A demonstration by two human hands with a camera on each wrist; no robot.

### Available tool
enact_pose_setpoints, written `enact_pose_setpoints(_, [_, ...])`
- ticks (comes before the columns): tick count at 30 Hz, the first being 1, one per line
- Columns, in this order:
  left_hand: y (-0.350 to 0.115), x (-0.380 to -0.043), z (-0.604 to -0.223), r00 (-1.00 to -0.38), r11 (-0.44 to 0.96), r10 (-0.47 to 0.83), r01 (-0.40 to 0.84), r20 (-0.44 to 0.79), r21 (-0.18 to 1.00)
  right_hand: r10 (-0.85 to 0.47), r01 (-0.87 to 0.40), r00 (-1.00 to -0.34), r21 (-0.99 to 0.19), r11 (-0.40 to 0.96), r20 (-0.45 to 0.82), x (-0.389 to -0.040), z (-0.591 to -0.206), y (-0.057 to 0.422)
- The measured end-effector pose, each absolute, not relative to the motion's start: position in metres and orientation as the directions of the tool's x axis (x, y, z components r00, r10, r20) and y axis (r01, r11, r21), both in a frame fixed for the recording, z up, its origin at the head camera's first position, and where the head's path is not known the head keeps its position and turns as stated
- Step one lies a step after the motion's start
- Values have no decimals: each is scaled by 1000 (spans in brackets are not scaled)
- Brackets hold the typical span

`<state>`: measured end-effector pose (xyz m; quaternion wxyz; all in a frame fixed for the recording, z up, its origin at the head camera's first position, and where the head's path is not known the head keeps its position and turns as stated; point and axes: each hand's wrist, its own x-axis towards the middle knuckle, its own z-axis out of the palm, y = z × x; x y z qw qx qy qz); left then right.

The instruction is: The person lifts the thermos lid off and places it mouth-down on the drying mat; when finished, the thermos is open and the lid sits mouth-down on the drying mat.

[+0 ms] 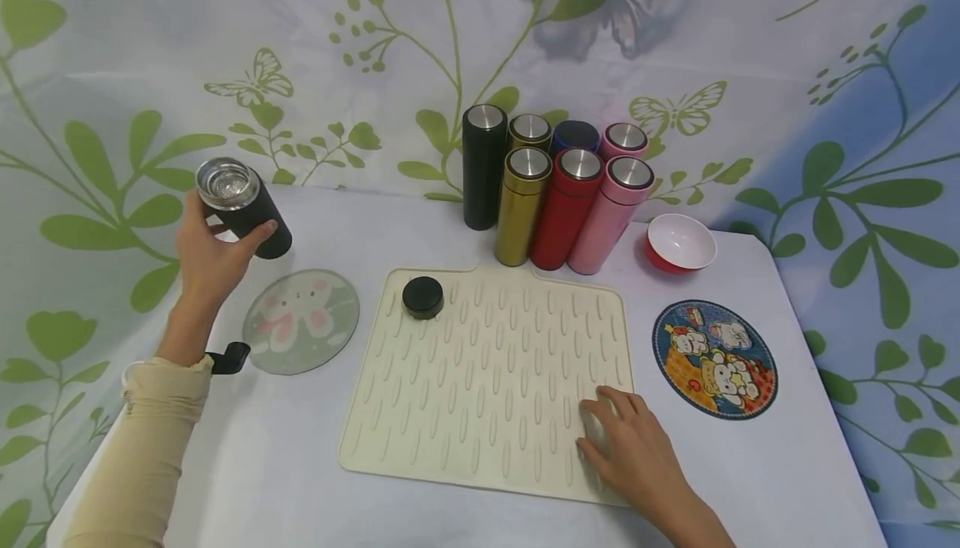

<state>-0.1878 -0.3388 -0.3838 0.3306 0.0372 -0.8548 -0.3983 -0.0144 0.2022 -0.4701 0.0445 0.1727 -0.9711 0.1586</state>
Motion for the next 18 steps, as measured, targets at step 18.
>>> enact_pose_setpoints(18, [-369,-259,-384,-860,676,-392,-30,326,736,-334,-383,-921,-299,874,201,-8,-477,205])
